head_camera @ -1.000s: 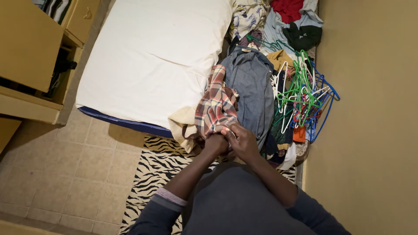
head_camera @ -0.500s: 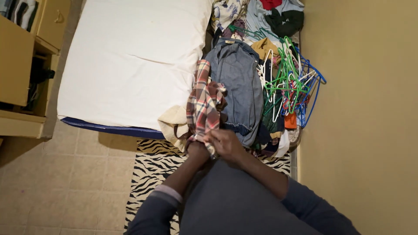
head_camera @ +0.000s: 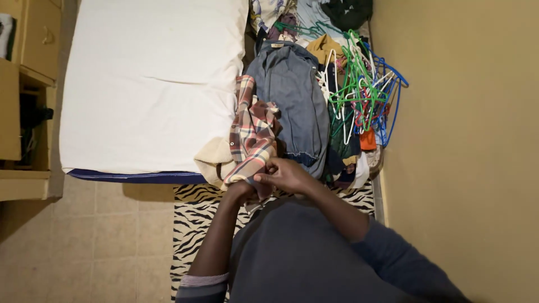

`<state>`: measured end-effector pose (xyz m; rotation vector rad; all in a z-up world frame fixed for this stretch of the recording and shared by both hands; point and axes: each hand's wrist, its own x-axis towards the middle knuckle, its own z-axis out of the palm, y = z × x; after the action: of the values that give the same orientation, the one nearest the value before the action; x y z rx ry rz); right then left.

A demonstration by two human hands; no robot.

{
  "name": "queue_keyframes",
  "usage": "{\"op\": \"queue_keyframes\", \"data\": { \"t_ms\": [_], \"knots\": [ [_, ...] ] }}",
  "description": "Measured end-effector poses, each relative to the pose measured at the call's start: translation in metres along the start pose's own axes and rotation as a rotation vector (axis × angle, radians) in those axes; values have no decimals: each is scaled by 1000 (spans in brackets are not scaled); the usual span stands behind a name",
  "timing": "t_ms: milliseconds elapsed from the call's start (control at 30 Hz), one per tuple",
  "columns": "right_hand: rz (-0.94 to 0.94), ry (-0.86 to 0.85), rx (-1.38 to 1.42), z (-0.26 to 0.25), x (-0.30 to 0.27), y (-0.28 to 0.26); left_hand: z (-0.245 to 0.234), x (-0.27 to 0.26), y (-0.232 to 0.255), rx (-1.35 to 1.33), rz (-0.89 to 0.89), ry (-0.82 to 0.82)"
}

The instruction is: Buttoning a plaid shirt and putting it on a hanger.

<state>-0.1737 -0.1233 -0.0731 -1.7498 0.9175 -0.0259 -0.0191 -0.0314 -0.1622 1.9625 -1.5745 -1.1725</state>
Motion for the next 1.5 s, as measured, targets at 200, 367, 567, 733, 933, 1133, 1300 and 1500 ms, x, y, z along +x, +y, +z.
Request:
{"op": "queue_keyframes", "data": {
  "t_ms": [200, 367, 567, 733, 933, 1133, 1300, 1500],
  "knots": [
    [-213, -175, -192, 1, -11, -22, -13, 3, 22, -540, -281, -30],
    [-158, 171, -160, 2, -14, -14, -31, 7, 51, -1007, -519, -50],
    [-122, 159, 2, 0, -28, -19, -58, 10, 82, -405, -507, -142],
    [-188, 62, -254, 2, -28, -10, -63, -3, 78, -216, -330, -192],
    [-393, 34, -234, -17, -16, 9, -97, -30, 114, 84, -100, -179],
    [-299, -14, 99, -35, 7, 17, -47, -41, 57, -77, 318, 351],
    [-370, 279, -332, -8, 42, 47, -111, -82, 129, -240, -115, 389],
    [-254, 620, -337, -34, 54, 62, -191, -148, 118, -695, 227, 872]
  ]
}}
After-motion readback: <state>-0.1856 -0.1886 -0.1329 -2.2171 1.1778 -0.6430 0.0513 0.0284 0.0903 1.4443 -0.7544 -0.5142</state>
